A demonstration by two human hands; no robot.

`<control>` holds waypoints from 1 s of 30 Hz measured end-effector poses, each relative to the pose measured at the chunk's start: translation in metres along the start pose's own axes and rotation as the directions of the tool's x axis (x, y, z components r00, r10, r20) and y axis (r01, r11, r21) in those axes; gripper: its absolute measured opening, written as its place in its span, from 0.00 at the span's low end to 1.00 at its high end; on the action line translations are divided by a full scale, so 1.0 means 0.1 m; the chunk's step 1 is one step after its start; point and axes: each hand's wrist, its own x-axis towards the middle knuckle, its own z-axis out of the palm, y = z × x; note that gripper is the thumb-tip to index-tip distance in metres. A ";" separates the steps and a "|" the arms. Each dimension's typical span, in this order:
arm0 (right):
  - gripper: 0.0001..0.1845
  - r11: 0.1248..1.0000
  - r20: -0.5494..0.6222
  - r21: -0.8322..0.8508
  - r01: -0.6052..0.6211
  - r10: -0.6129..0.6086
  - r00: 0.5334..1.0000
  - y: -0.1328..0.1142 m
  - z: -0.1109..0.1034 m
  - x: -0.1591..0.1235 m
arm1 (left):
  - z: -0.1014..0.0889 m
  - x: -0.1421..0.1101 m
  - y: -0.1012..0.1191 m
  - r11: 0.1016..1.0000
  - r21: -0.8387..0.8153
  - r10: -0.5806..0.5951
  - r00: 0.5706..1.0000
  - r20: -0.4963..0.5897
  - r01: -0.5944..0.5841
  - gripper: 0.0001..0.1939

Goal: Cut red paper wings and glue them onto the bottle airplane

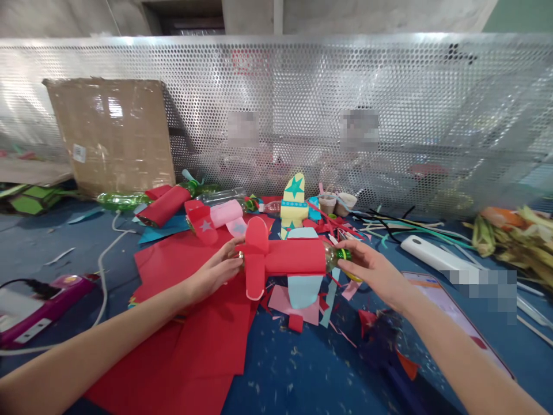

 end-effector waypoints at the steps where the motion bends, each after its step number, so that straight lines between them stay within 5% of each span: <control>1: 0.24 1.000 0.002 -0.003 0.003 -0.003 1.000 0.00 0.00 0.00 | 0.00 0.00 0.01 1.000 0.008 -0.003 1.000 -0.007 0.003 0.22; 15: 0.27 0.986 0.040 -0.163 0.025 -0.019 0.999 -0.06 0.10 -0.02 | 0.02 0.06 0.03 1.000 -0.008 0.025 0.983 -0.184 -0.027 0.24; 30: 0.29 0.987 -0.063 -0.149 -0.057 0.048 0.997 -0.06 0.13 0.00 | -0.11 0.10 -0.04 0.956 0.242 0.166 0.986 0.007 -0.163 0.26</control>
